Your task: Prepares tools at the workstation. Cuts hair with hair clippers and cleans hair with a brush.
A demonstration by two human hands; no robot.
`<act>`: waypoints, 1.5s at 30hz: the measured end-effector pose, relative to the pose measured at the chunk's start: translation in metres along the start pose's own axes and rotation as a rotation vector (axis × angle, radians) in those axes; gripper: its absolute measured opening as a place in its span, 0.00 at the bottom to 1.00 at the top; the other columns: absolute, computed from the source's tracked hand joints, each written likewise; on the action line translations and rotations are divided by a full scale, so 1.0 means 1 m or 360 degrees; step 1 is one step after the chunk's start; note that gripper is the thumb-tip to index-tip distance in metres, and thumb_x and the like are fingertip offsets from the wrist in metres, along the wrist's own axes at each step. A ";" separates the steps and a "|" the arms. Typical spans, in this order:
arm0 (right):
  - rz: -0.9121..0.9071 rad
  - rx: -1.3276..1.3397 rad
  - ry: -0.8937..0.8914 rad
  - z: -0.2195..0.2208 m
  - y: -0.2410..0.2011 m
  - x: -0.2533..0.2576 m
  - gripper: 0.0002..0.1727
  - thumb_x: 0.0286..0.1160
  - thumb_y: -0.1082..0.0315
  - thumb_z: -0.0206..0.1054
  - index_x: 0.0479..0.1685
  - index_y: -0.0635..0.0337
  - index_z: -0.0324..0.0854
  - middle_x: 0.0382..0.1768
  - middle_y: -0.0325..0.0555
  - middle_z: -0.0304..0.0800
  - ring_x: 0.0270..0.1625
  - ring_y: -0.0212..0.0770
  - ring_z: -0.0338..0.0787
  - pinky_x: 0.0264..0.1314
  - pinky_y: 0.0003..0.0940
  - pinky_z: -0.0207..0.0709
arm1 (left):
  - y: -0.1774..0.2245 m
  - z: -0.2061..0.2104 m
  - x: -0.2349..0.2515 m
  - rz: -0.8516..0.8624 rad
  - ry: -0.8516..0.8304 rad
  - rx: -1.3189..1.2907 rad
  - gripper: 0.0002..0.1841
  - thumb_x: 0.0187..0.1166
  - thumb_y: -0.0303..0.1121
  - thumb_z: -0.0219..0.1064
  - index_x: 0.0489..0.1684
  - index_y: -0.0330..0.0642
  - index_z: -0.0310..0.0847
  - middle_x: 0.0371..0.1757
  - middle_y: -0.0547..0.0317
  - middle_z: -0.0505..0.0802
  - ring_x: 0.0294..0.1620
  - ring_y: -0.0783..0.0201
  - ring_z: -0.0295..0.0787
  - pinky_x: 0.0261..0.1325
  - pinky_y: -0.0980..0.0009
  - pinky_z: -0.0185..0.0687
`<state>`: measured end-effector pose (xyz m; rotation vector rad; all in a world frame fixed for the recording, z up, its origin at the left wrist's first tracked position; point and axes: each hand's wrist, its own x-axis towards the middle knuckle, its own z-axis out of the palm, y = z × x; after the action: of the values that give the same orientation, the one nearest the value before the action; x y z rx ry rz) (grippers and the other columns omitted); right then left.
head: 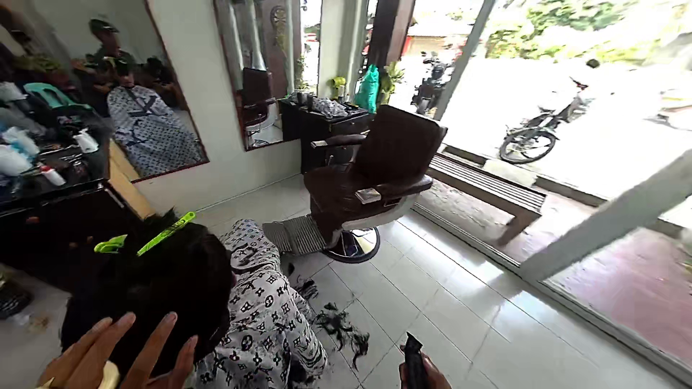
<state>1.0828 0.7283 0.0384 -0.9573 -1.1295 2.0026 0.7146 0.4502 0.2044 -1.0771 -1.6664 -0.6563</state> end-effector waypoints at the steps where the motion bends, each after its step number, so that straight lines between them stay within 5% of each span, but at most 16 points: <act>1: 0.0038 -0.0053 -0.0122 -0.004 -0.006 0.025 0.28 0.91 0.51 0.32 0.68 0.59 0.69 0.28 0.37 0.88 0.19 0.31 0.84 0.19 0.27 0.81 | 0.009 0.003 -0.008 -0.0141 -0.0019 0.0060 0.27 0.79 0.60 0.65 0.77 0.68 0.76 0.85 0.65 0.72 0.91 0.61 0.56 0.91 0.56 0.47; 3: 0.0032 -0.0136 -0.0351 -0.008 -0.023 0.074 0.26 0.88 0.54 0.39 0.68 0.62 0.71 0.29 0.38 0.90 0.21 0.33 0.87 0.22 0.30 0.84 | 0.028 0.014 -0.021 -0.0411 0.0011 0.0103 0.30 0.77 0.60 0.69 0.77 0.65 0.76 0.89 0.56 0.68 0.94 0.58 0.51 0.94 0.53 0.43; 7: 0.0020 -0.0203 -0.0775 0.011 -0.066 0.146 0.19 0.90 0.61 0.45 0.70 0.62 0.66 0.31 0.41 0.91 0.24 0.37 0.91 0.26 0.34 0.89 | 0.055 0.028 -0.023 -0.0771 0.0116 0.0219 0.36 0.71 0.57 0.74 0.73 0.40 0.80 0.86 0.23 0.64 0.93 0.39 0.50 0.92 0.48 0.43; 9: 0.0101 -0.0187 -0.0954 0.023 -0.082 0.174 0.17 0.91 0.57 0.50 0.67 0.58 0.69 0.30 0.43 0.91 0.23 0.37 0.91 0.24 0.33 0.89 | 0.065 0.033 -0.021 -0.0911 0.0130 0.0263 0.42 0.66 0.57 0.76 0.74 0.30 0.77 0.85 0.16 0.60 0.92 0.34 0.49 0.92 0.49 0.44; 12: 0.0182 -0.0208 -0.1143 0.046 -0.095 0.214 0.19 0.89 0.55 0.51 0.68 0.56 0.70 0.28 0.44 0.89 0.20 0.36 0.88 0.19 0.29 0.85 | 0.077 0.040 -0.019 -0.1078 0.0200 0.0320 0.55 0.61 0.60 0.78 0.80 0.20 0.66 0.87 0.15 0.54 0.93 0.33 0.43 0.93 0.51 0.40; 15: 0.0288 -0.0234 -0.1296 0.073 -0.104 0.247 0.20 0.89 0.55 0.48 0.66 0.57 0.72 0.30 0.45 0.89 0.18 0.34 0.86 0.18 0.26 0.82 | 0.085 0.049 -0.020 -0.1272 0.0344 0.0317 0.69 0.53 0.58 0.82 0.87 0.13 0.42 0.89 0.13 0.48 0.94 0.34 0.40 0.95 0.54 0.35; 18: 0.0388 -0.0314 -0.1490 0.102 -0.107 0.272 0.21 0.87 0.55 0.51 0.65 0.59 0.75 0.30 0.44 0.90 0.18 0.34 0.86 0.18 0.28 0.83 | 0.084 0.059 -0.029 -0.1461 0.0533 0.0146 0.77 0.47 0.52 0.87 0.90 0.20 0.23 0.92 0.22 0.46 0.95 0.50 0.46 0.94 0.67 0.43; 21: 0.0465 -0.0354 -0.1680 0.127 -0.110 0.287 0.21 0.83 0.54 0.59 0.64 0.61 0.78 0.28 0.44 0.91 0.19 0.34 0.88 0.20 0.29 0.85 | 0.084 0.064 -0.049 -0.1683 0.0597 0.0055 0.80 0.43 0.44 0.88 0.92 0.28 0.16 0.93 0.29 0.48 0.93 0.55 0.51 0.92 0.68 0.51; 28: 0.0495 -0.0282 -0.1912 0.209 -0.117 0.312 0.26 0.84 0.47 0.62 0.68 0.57 0.70 0.33 0.42 0.93 0.24 0.35 0.91 0.24 0.29 0.87 | 0.115 0.082 -0.037 -0.2056 0.0892 0.0113 0.67 0.52 0.29 0.85 0.91 0.23 0.29 0.86 0.29 0.64 0.83 0.61 0.70 0.81 0.71 0.71; 30: 0.0565 -0.0216 -0.2043 0.241 -0.111 0.320 0.30 0.85 0.42 0.60 0.69 0.57 0.68 0.34 0.42 0.92 0.22 0.33 0.89 0.21 0.27 0.85 | 0.129 0.086 -0.038 -0.2048 0.1057 0.0262 0.59 0.61 0.33 0.81 0.91 0.24 0.36 0.79 0.37 0.74 0.72 0.69 0.79 0.72 0.76 0.78; 33: 0.0656 -0.0225 -0.2282 0.288 -0.101 0.332 0.28 0.88 0.41 0.54 0.67 0.58 0.68 0.31 0.42 0.90 0.17 0.32 0.85 0.15 0.25 0.82 | 0.165 0.113 -0.034 -0.1749 0.1161 0.0534 0.33 0.81 0.37 0.68 0.79 0.27 0.58 0.56 0.60 0.89 0.51 0.74 0.89 0.52 0.71 0.89; 35: 0.0692 -0.0264 -0.2462 0.316 -0.094 0.342 0.28 0.87 0.42 0.56 0.66 0.59 0.70 0.31 0.42 0.90 0.17 0.32 0.85 0.16 0.25 0.82 | 0.188 0.142 -0.016 -0.1689 0.0755 0.0508 0.15 0.85 0.45 0.66 0.60 0.48 0.78 0.46 0.74 0.92 0.42 0.80 0.89 0.44 0.77 0.88; 37: 0.0763 -0.0301 -0.2642 0.340 -0.089 0.355 0.29 0.85 0.42 0.59 0.65 0.58 0.72 0.30 0.40 0.90 0.18 0.31 0.86 0.16 0.26 0.82 | 0.188 0.159 0.025 -0.1846 -0.0096 0.0162 0.13 0.81 0.40 0.68 0.48 0.39 0.89 0.37 0.58 0.94 0.36 0.69 0.91 0.44 0.67 0.89; 39: 0.0877 -0.0261 -0.2806 0.361 -0.085 0.368 0.26 0.85 0.46 0.59 0.65 0.60 0.73 0.31 0.41 0.91 0.20 0.32 0.87 0.18 0.26 0.83 | 0.161 0.176 0.068 -0.1977 -0.0654 -0.0196 0.15 0.79 0.38 0.72 0.54 0.37 0.88 0.34 0.56 0.94 0.32 0.68 0.89 0.42 0.68 0.86; 43: 0.0996 -0.0151 -0.3009 0.399 -0.079 0.385 0.24 0.85 0.49 0.61 0.64 0.61 0.75 0.32 0.41 0.91 0.21 0.32 0.88 0.20 0.26 0.85 | 0.107 0.212 0.101 -0.2245 0.0282 -0.0235 0.12 0.81 0.29 0.65 0.56 0.31 0.82 0.37 0.60 0.94 0.30 0.75 0.88 0.33 0.78 0.84; 45: 0.1032 -0.0166 -0.3043 0.408 -0.077 0.394 0.23 0.85 0.50 0.62 0.63 0.61 0.74 0.32 0.41 0.91 0.21 0.33 0.88 0.20 0.27 0.85 | 0.094 0.220 0.103 -0.2556 0.0371 -0.0308 0.11 0.84 0.29 0.60 0.59 0.37 0.77 0.38 0.60 0.93 0.28 0.74 0.88 0.26 0.79 0.81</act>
<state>0.5488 0.9042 0.1461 1.2349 -1.8069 3.2989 0.6887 0.7088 0.2175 0.4910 -2.0201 -1.8389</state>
